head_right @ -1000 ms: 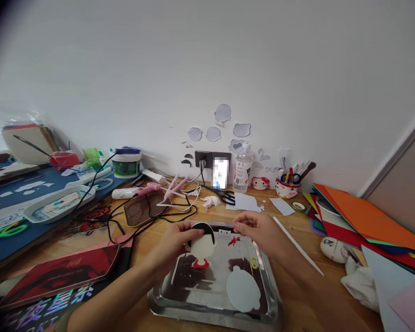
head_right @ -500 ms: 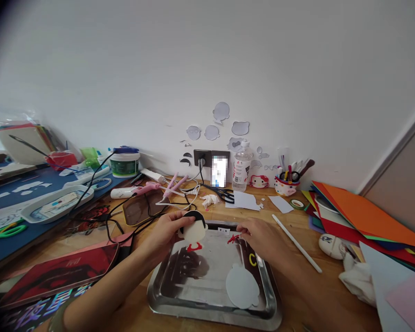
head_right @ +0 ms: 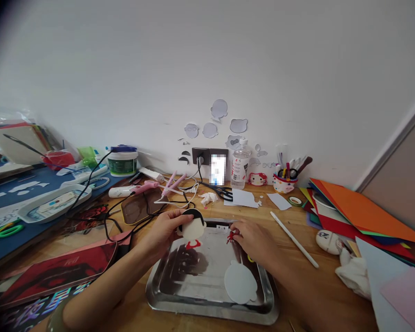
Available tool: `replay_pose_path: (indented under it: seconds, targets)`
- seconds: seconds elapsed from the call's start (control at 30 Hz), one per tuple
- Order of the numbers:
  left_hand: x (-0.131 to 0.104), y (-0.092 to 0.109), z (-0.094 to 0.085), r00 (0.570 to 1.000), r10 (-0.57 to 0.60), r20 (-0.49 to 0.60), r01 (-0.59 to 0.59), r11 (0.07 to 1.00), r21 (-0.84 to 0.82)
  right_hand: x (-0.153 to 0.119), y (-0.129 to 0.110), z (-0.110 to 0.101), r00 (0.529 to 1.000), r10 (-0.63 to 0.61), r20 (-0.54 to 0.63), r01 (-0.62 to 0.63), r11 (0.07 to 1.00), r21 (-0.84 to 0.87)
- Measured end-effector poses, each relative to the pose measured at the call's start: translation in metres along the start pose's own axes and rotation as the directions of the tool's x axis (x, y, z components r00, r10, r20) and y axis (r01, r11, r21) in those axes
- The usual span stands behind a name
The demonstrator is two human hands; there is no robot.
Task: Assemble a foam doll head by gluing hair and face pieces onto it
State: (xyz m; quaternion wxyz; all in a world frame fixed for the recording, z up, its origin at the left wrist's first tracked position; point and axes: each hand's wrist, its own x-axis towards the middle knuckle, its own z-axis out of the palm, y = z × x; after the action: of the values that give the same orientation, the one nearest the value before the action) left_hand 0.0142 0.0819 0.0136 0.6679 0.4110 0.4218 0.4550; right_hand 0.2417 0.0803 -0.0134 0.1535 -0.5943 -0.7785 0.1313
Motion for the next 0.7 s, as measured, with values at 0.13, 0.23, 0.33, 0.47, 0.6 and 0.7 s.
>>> replay_pose_path:
  seconds: [0.13,0.23,0.33,0.47,0.6,0.7]
  targets:
    - [0.001,-0.001,-0.001,1.0,0.008,0.014,-0.008,1.0,0.025,-0.001,-0.002,0.004,1.0,0.01,-0.014,-0.01,1.0,0.002]
    - [0.001,-0.003,-0.003,1.0,0.01,0.004,-0.011,0.999,0.049,-0.001,0.0,0.002,0.999,0.025,-0.025,-0.024,1.0,0.019]
    - [0.0,-0.003,-0.002,1.0,-0.002,-0.003,0.002,0.999,0.047,0.001,0.002,-0.005,0.997,0.054,-0.051,-0.052,0.997,0.05]
    - [-0.002,-0.002,0.002,1.0,-0.018,0.018,0.017,0.999,0.043,0.002,-0.003,-0.021,0.993,0.081,-0.089,-0.069,0.989,0.134]
    - [-0.004,-0.003,0.004,0.999,-0.027,0.041,0.025,0.998,0.049,-0.002,-0.021,-0.037,0.988,0.108,-0.115,-0.06,0.931,0.359]
    - [-0.006,-0.006,0.007,0.997,-0.032,0.073,0.029,0.999,0.041,-0.007,-0.039,-0.041,0.985,0.134,-0.106,-0.045,0.805,0.592]
